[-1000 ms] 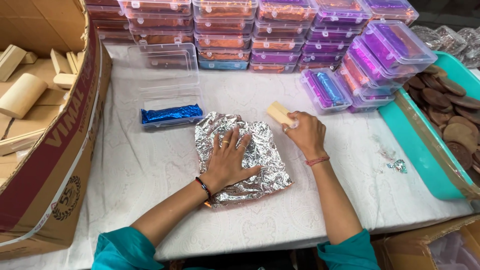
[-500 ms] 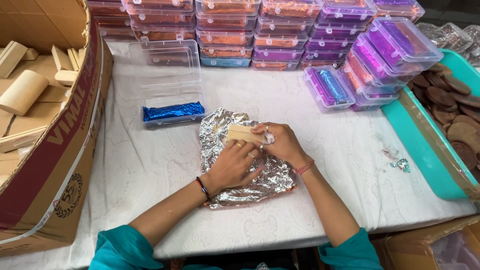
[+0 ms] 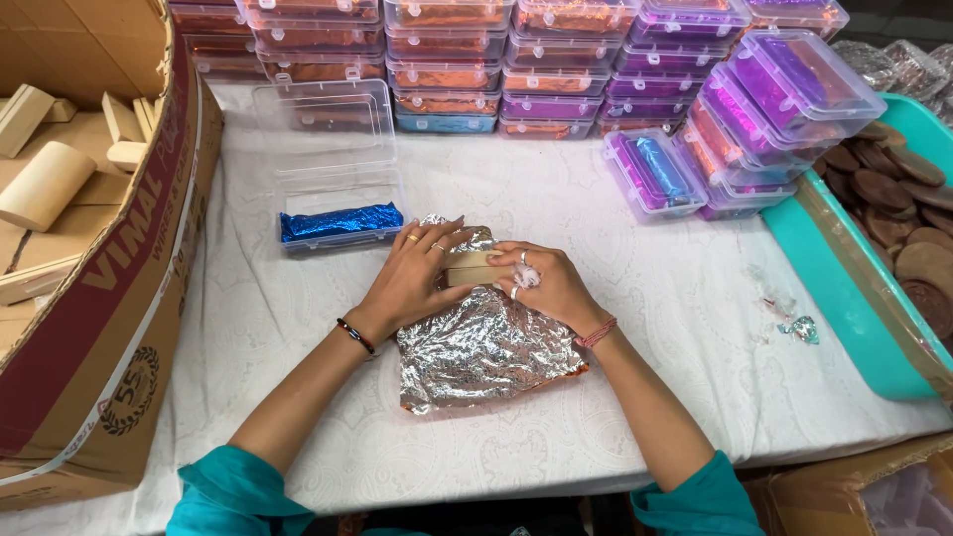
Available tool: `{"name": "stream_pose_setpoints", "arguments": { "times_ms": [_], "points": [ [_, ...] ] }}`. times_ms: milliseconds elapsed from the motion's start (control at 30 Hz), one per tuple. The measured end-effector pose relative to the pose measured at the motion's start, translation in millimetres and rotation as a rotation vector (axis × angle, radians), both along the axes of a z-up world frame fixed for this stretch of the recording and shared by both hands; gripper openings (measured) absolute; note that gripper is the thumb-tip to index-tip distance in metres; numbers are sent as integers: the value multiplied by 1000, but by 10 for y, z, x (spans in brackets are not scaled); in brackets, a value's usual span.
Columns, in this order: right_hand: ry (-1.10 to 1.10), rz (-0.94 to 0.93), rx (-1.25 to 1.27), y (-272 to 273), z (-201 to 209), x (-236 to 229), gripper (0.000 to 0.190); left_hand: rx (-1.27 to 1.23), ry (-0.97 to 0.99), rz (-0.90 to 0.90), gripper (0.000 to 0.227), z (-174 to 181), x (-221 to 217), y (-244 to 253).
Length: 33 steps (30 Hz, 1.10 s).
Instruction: Wrapping wooden stamps in foil and placing them in storage boxes.
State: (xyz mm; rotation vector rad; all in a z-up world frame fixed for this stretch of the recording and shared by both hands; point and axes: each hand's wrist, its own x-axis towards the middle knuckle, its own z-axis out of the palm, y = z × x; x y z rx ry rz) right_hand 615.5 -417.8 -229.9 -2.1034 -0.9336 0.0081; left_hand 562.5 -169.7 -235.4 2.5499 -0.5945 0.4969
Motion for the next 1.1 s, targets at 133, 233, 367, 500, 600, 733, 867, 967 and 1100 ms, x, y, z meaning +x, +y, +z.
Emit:
{"name": "stream_pose_setpoints", "arguments": {
  "times_ms": [133, 233, 367, 500, 600, 733, 867, 967, 1100],
  "points": [
    [-23, 19, 18, 7, 8, 3, 34, -24, -101, 31, 66, -292, 303, 85],
    [-18, 10, 9, 23, 1, -4, 34, 5, -105, 115, 56, -279, 561, 149],
    [-22, 5, 2, 37, 63, -48, 33, 189, 308, 228, 49, 142, 685, 38],
    [-15, 25, 11, -10, 6, 0, 34, 235, 270, 248, 25, 159, 704, -3],
    [-110, 35, 5, 15, -39, -7, 32, 188, 66, 199, 20, 393, 486, -23],
    [-150, -5, 0, 17, -40, 33, 26, -37, 443, 76, 30, 331, 378, -57],
    [-154, 30, -18, 7, -78, 55, 27, 140, 308, 34, 60, 573, -54, -268],
    [-74, 9, -15, 35, 73, -40, 48, 205, 122, 80, 42, -58, -32, -235],
    [26, -57, -29, 48, 228, -135, 78, 99, -131, 25, 55, -25, -221, -202]
  ]
}}
